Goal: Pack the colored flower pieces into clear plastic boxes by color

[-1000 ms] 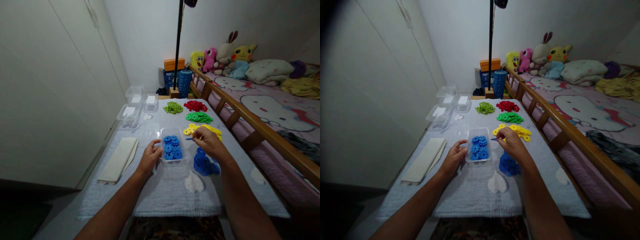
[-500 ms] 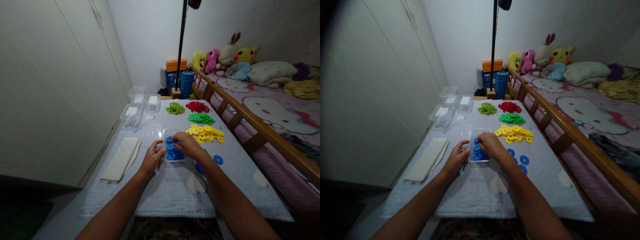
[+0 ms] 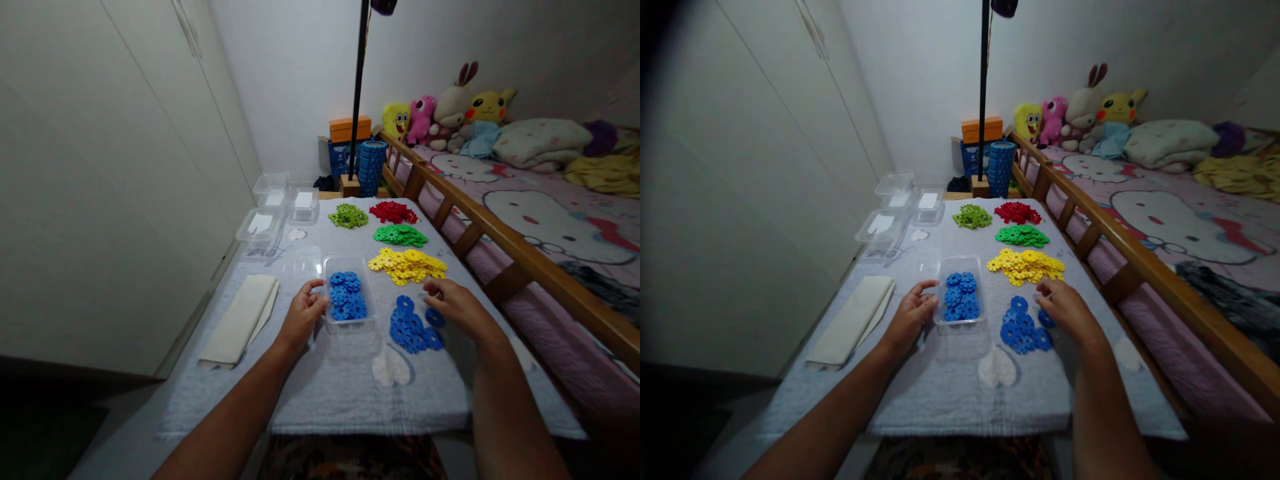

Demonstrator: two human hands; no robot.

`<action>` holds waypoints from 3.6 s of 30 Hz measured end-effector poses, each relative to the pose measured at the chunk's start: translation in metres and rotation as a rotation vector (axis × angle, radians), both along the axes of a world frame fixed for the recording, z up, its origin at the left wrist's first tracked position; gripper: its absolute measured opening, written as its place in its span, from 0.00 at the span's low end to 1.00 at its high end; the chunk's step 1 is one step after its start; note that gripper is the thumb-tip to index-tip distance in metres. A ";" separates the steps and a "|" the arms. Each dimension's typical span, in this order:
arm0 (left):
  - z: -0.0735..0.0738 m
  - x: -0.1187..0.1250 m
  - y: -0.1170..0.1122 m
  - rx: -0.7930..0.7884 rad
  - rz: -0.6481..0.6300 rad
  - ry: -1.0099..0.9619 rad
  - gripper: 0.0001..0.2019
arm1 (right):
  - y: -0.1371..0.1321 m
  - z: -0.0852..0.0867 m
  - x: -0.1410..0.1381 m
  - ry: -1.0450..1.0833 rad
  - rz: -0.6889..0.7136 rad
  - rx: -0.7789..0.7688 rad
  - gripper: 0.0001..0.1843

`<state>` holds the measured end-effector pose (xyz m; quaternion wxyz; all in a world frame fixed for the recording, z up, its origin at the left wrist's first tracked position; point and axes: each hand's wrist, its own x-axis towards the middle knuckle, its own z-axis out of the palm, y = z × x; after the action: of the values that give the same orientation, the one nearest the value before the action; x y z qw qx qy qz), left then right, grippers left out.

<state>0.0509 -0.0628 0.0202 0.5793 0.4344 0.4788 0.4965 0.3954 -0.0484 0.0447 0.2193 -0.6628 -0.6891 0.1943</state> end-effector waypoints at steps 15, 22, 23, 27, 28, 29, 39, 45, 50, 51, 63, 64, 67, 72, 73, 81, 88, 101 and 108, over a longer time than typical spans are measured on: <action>-0.003 -0.001 0.001 0.030 -0.015 0.027 0.24 | -0.013 -0.013 0.007 0.145 -0.002 -0.144 0.06; -0.002 0.000 0.000 0.021 -0.016 0.009 0.24 | -0.009 0.038 -0.045 0.193 0.091 0.094 0.06; -0.001 0.000 0.000 0.019 -0.014 0.009 0.24 | -0.007 0.044 -0.058 0.218 0.139 0.102 0.06; 0.000 0.001 0.001 0.004 -0.009 -0.005 0.25 | -0.001 0.056 -0.105 0.225 0.332 0.143 0.04; 0.000 0.001 0.001 0.004 -0.009 -0.010 0.25 | 0.001 0.056 -0.114 0.198 0.369 0.156 0.05; 0.000 0.001 0.001 0.005 -0.010 -0.014 0.25 | 0.002 0.054 -0.121 0.164 0.398 0.167 0.06; 0.001 0.001 0.001 -0.002 -0.009 -0.032 0.26 | 0.003 0.025 -0.138 0.006 0.463 0.168 0.08; 0.000 0.000 0.002 0.011 -0.020 -0.022 0.25 | 0.004 0.023 -0.148 0.047 0.425 0.174 0.08; 0.002 0.001 0.001 0.009 -0.023 -0.003 0.25 | 0.012 0.021 -0.110 0.147 0.273 0.269 0.09; 0.002 0.001 0.001 0.008 -0.022 -0.002 0.25 | 0.013 0.021 -0.098 0.143 0.219 0.270 0.08; 0.002 0.000 0.002 -0.066 -0.022 -0.107 0.20 | 0.005 -0.010 -0.031 0.019 0.084 -0.072 0.04; 0.002 0.000 0.002 -0.076 -0.023 -0.120 0.20 | 0.006 -0.015 -0.032 0.009 0.080 -0.052 0.05; 0.003 0.000 0.001 -0.105 -0.033 -0.153 0.19 | 0.009 -0.024 -0.034 -0.026 0.063 -0.014 0.06; 0.004 -0.001 0.002 -0.128 -0.056 -0.194 0.19 | 0.010 -0.027 -0.031 0.003 0.059 -0.008 0.07; 0.004 -0.001 0.003 -0.132 -0.063 -0.201 0.19 | 0.010 -0.027 -0.030 0.030 0.056 0.002 0.07; 0.002 -0.005 0.005 -0.142 -0.129 -0.213 0.17 | 0.003 -0.008 -0.036 0.265 0.031 -0.044 0.05; 0.003 -0.008 0.009 -0.168 -0.157 -0.218 0.17 | -0.001 0.042 -0.086 0.313 0.205 0.109 0.04; 0.002 -0.008 0.010 -0.129 -0.149 -0.218 0.16 | 0.007 0.028 -0.109 0.184 0.303 0.237 0.06; 0.004 -0.004 0.010 -0.117 -0.086 -0.255 0.15 | 0.003 0.020 -0.052 0.049 0.121 -0.013 0.05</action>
<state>0.0470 -0.0525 0.0239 0.6806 0.3533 0.4102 0.4937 0.3436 -0.0450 0.0643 0.2199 -0.6163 -0.7211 0.2277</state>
